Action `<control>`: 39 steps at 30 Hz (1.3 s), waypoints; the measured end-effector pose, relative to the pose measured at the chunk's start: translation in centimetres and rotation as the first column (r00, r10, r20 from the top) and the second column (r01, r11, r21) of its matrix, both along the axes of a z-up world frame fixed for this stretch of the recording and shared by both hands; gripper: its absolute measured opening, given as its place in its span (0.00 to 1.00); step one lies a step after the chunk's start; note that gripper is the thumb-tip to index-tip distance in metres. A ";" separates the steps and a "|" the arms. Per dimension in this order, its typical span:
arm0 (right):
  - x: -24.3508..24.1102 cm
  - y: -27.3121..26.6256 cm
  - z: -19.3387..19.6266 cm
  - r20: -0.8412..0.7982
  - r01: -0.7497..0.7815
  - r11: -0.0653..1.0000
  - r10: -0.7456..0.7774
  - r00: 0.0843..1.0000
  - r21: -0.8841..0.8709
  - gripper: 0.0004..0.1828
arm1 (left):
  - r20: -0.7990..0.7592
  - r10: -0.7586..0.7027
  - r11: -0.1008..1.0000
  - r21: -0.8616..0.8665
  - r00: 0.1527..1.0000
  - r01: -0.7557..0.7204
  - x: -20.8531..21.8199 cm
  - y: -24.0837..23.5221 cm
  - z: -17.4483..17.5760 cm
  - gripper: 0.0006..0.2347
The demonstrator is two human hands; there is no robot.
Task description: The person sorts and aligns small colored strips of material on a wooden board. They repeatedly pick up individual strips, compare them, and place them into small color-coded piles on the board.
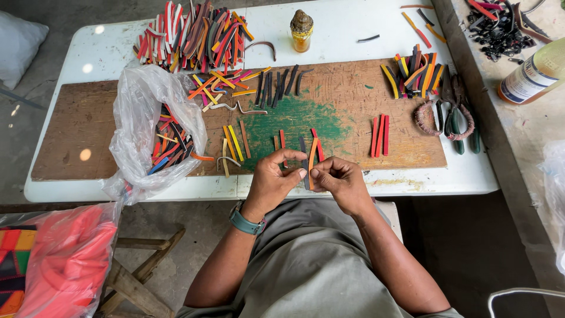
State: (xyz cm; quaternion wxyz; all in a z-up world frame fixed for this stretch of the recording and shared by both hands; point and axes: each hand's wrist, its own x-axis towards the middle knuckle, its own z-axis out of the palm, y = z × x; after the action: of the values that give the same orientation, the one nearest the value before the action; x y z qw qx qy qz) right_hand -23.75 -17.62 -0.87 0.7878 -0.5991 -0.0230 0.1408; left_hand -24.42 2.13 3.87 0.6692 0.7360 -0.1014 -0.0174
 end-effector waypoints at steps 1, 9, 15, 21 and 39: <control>-0.1 0.0 0.0 0.003 0.003 1.000 -0.003 1.000 0.003 0.08 | 0.007 0.000 1.000 -0.007 1.000 0.000 -0.1 0.0 -0.1 0.11; -0.2 0.4 -0.1 0.023 0.016 1.000 -0.016 1.000 -0.021 0.06 | -0.022 -0.003 1.000 0.015 1.000 0.004 -0.2 0.1 -0.3 0.11; -0.1 0.5 -1.0 0.163 0.056 0.986 -0.030 0.986 -0.159 0.06 | 0.111 -0.001 0.990 0.143 0.994 -0.015 0.2 -0.4 -0.4 0.13; 0.0 0.4 -0.7 0.087 0.003 0.992 0.008 0.996 -0.125 0.06 | 0.005 0.032 0.987 0.158 0.999 -0.032 1.2 0.0 0.3 0.19; 0.6 -0.2 -1.7 0.029 0.049 0.999 -0.048 0.998 -0.017 0.07 | -0.189 0.008 0.993 -0.112 0.982 -0.030 0.6 -0.8 -1.2 0.16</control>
State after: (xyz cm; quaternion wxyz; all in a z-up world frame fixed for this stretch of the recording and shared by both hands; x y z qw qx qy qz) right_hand -23.12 -17.85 -2.55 0.7852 -0.6085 -0.0183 0.1135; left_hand -23.81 1.38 2.69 0.7168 0.6925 -0.0314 -0.0749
